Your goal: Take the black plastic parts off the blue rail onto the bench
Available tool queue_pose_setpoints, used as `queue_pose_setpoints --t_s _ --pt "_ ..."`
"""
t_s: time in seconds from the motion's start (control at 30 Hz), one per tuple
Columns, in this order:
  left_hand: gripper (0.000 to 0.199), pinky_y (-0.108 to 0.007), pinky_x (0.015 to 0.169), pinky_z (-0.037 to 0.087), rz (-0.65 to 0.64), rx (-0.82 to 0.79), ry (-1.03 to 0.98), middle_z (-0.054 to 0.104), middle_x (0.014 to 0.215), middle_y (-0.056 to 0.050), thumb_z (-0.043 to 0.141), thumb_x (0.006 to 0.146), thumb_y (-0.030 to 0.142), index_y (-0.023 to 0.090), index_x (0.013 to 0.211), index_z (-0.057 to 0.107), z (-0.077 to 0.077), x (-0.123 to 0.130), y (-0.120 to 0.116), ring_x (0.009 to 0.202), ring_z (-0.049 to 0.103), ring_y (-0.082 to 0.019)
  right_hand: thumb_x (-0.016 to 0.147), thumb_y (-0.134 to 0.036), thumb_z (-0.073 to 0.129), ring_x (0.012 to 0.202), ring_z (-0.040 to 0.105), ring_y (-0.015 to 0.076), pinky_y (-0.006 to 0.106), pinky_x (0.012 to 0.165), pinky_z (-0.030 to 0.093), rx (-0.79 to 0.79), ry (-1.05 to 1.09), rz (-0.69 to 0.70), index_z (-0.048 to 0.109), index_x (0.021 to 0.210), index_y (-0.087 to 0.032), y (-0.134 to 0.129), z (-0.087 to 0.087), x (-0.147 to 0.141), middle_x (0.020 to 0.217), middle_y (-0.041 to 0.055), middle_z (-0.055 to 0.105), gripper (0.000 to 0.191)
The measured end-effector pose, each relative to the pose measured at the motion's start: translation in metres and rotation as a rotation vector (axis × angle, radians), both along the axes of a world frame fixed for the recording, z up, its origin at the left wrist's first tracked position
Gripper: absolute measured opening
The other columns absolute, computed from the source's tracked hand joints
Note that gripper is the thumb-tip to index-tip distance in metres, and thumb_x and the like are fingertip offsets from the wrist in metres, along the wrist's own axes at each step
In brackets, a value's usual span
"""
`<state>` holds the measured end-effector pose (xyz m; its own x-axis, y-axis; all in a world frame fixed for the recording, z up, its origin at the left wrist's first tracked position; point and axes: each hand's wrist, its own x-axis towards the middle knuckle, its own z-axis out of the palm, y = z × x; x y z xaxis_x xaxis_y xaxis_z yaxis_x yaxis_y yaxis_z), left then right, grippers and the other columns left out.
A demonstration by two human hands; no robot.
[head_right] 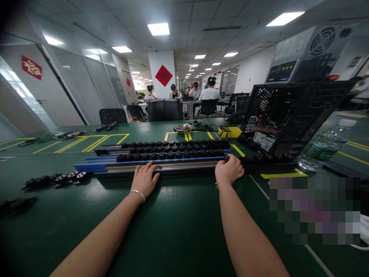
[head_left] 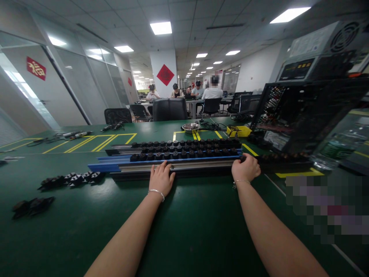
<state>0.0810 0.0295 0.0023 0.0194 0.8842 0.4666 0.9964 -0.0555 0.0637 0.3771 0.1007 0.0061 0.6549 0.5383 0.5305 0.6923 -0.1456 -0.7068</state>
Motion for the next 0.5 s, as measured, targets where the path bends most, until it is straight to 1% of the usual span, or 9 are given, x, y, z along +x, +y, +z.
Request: queue_pose_setpoints --t_s 0.27,0.5 --pt "0.042 -0.047 0.106 0.021 -0.002 0.025 0.014 0.046 0.133 -0.006 0.032 0.086 0.042 0.023 0.118 0.052 -0.002 -0.0002 0.0008 0.117 0.044 -0.023 0.063 -0.018 0.045 0.094 0.047 0.0263 0.046 0.09 0.026 0.004 -0.025 -0.005 0.056 0.099 -0.019 0.0004 0.0002 -0.0014 0.101 0.0102 0.055 0.037" --pt "0.041 -0.047 0.105 0.022 -0.001 0.028 0.006 0.047 0.133 -0.006 0.033 0.086 0.042 0.023 0.116 0.053 -0.0013 0.0003 0.0003 0.116 0.045 -0.023 0.064 -0.018 0.046 0.095 0.048 0.0258 0.046 0.092 0.025 -0.001 -0.064 0.018 0.056 0.099 -0.017 -0.0018 0.0018 -0.0044 0.103 0.0105 0.056 0.036"
